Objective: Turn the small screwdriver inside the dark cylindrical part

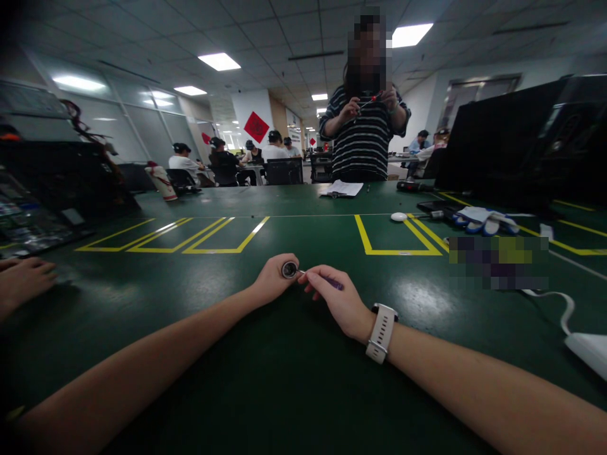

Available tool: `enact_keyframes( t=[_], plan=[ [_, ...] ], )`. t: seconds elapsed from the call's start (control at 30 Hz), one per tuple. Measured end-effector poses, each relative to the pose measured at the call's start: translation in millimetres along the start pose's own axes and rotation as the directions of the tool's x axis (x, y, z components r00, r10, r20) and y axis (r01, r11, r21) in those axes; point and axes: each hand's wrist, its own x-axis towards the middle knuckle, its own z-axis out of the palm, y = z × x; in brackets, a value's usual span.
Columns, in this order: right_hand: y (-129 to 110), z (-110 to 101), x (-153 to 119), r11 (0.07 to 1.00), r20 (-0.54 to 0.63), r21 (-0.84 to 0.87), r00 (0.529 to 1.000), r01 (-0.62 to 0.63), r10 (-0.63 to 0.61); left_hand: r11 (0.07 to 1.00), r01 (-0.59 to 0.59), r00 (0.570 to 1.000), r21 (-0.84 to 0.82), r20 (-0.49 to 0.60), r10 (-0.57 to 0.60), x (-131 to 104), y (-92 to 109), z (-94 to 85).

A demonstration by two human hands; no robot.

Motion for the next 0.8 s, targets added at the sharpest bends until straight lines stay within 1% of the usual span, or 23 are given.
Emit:
enact_keyframes(
  t=[0.13,0.27,0.37,0.47,0.53,0.67,0.8],
  plan=[
    [-0.3,0.8,0.1,1.0,0.02,-0.023,1.0,-0.009,0.009,0.998,-0.016,1.0,0.053,0.016,0.015,-0.6,0.5,0.1],
    [-1.3,2.5,-0.4,0.999,0.016,-0.032,1.0,-0.026,0.026,0.987,-0.038,0.999,0.157,0.017,0.035,-1.7,3.0,-0.8],
    [-2.6,2.4,0.3,0.992,0.029,0.096,0.996,-0.086,0.084,0.981,-0.051,0.999,0.189,0.026,0.047,-2.1,4.8,-1.8],
    [-2.9,-0.1,3.4,0.949,0.067,0.27,0.986,-0.165,0.153,0.985,-0.047,0.999,0.166,0.017,0.045,-1.9,5.4,-2.4],
    [-1.8,-2.4,6.4,0.916,0.077,0.346,0.979,-0.204,0.189,0.99,-0.036,0.999,0.135,0.011,0.035,-1.6,5.5,-2.5],
    [1.9,-5.9,10.4,0.872,0.061,0.435,0.973,-0.227,0.223,0.994,-0.016,1.0,0.104,0.013,0.014,-1.1,5.5,-2.3],
    [2.9,-6.4,10.7,0.868,0.036,0.443,0.972,-0.225,0.234,0.995,0.025,0.999,0.095,0.017,-0.027,-0.9,3.6,-2.2]
  ],
)
